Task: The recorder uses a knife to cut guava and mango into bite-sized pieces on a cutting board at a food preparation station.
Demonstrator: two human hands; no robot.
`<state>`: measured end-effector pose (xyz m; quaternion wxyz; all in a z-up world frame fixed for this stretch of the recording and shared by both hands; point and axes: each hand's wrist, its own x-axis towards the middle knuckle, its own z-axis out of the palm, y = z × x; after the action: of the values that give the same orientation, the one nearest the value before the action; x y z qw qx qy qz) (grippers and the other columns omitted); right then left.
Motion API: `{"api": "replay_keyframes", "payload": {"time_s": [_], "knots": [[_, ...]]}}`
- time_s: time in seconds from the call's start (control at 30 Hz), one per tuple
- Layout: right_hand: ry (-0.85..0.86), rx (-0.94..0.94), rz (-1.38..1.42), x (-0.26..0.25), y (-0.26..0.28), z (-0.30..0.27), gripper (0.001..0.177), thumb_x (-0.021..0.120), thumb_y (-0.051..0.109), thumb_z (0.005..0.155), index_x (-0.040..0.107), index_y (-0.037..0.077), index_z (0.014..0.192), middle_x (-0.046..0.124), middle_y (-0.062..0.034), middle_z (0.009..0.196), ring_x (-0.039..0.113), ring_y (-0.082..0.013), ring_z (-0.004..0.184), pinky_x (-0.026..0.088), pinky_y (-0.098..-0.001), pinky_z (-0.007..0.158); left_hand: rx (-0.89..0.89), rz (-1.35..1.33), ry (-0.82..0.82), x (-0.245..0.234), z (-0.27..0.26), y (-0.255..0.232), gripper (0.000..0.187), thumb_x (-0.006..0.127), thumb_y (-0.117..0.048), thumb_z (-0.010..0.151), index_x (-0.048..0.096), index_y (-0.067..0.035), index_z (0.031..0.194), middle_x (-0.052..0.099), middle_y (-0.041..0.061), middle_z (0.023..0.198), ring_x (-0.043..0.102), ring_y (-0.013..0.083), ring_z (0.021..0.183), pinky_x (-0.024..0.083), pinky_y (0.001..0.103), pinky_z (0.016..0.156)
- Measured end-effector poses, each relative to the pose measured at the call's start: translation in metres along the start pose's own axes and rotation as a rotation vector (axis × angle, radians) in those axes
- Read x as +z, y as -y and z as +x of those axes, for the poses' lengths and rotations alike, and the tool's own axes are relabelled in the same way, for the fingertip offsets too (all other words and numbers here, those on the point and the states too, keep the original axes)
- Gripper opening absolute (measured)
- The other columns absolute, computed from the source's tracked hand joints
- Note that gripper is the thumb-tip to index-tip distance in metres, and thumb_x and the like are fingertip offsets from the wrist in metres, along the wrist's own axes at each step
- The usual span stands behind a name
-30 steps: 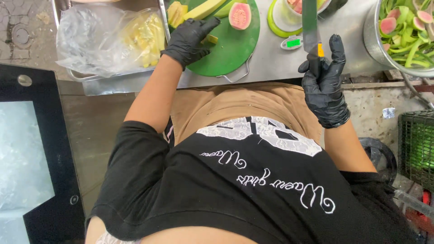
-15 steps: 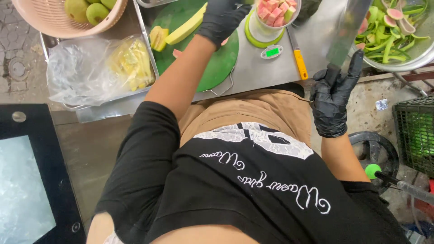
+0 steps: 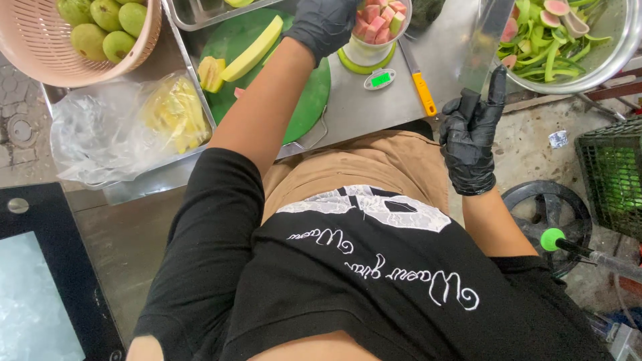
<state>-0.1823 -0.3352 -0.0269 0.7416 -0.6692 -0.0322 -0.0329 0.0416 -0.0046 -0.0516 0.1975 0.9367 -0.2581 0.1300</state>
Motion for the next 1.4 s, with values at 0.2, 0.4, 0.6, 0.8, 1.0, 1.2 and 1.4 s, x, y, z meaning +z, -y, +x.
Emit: {"api": "replay_keyframes", "payload": {"time_s": [0.2, 0.4, 0.6, 0.8, 1.0, 1.2, 1.4], "knots": [[0.082, -0.043, -0.027, -0.001, -0.014, -0.003, 0.089, 0.044, -0.015, 0.102, 0.008, 0.03, 0.171, 0.058, -0.004, 0.106, 0.049, -0.0068, 0.077, 0.043, -0.0194, 0.067, 0.055, -0.223, -0.092, -0.048, -0.001, -0.02, 0.015, 0.076, -0.023, 0.085, 0.08, -0.017, 0.098, 0.076, 0.008, 0.085, 0.072, 0.0295, 0.073, 0.054, 0.042, 0.061], [0.036, 0.002, -0.008, 0.014, 0.0, -0.004, 0.088, 0.045, -0.016, 0.103, 0.01, 0.029, 0.17, 0.059, -0.0053, 0.102, 0.05, -0.0079, 0.069, 0.044, -0.0208, 0.06, -0.194, -0.467, -0.062, -0.044, -0.005, -0.021, 0.015, 0.072, -0.025, 0.089, 0.079, -0.02, 0.101, 0.078, 0.004, 0.091, 0.075, 0.0241, 0.078, 0.058, 0.037, 0.067], [0.096, -0.036, 0.019, 0.011, -0.001, -0.004, 0.089, 0.041, -0.017, 0.101, 0.011, 0.028, 0.171, 0.055, -0.0049, 0.096, 0.049, -0.0102, 0.068, 0.046, -0.0229, 0.06, -0.126, -0.233, -0.058, -0.06, -0.051, 0.02, 0.017, 0.067, -0.019, 0.098, 0.077, -0.015, 0.111, 0.074, 0.013, 0.092, 0.071, 0.0333, 0.082, 0.056, 0.044, 0.074], [0.159, -0.014, -0.033, 0.016, -0.016, -0.008, 0.085, 0.044, -0.016, 0.107, 0.014, 0.026, 0.174, 0.047, -0.001, 0.092, 0.043, -0.008, 0.065, 0.047, -0.023, 0.061, -0.133, -0.073, 0.047, -0.152, -0.172, 0.047, 0.033, 0.073, -0.023, 0.086, 0.076, -0.016, 0.117, 0.073, 0.014, 0.104, 0.068, 0.0356, 0.097, 0.054, 0.047, 0.081], [0.25, 0.069, -0.09, 0.052, -0.006, -0.006, 0.083, 0.043, -0.013, 0.104, 0.009, 0.021, 0.172, 0.057, -0.0021, 0.105, 0.052, -0.0066, 0.077, 0.048, -0.0205, 0.066, -0.135, 0.234, 0.251, -0.128, -0.218, 0.045, 0.026, 0.076, -0.026, 0.081, 0.078, -0.026, 0.107, 0.071, 0.007, 0.095, 0.066, 0.0347, 0.093, 0.054, 0.048, 0.072], [0.223, -0.095, -0.273, 0.036, -0.005, -0.01, 0.084, 0.045, -0.014, 0.104, 0.011, 0.023, 0.171, 0.06, -0.0033, 0.105, 0.052, -0.008, 0.078, 0.048, -0.0213, 0.07, -0.002, 0.249, 0.248, -0.109, -0.213, 0.062, 0.026, 0.076, -0.025, 0.089, 0.073, -0.022, 0.115, 0.07, 0.005, 0.099, 0.066, 0.0305, 0.094, 0.055, 0.045, 0.077], [0.025, -0.003, -0.091, 0.0, -0.006, -0.013, 0.086, 0.035, -0.019, 0.099, 0.014, 0.022, 0.172, 0.049, -0.001, 0.098, 0.044, -0.0074, 0.065, 0.045, -0.0221, 0.058, 0.118, -0.071, -0.033, -0.146, -0.11, -0.005, 0.039, 0.08, -0.022, 0.092, 0.067, -0.015, 0.129, 0.068, 0.01, 0.096, 0.065, 0.0345, 0.091, 0.053, 0.045, 0.077]]}}
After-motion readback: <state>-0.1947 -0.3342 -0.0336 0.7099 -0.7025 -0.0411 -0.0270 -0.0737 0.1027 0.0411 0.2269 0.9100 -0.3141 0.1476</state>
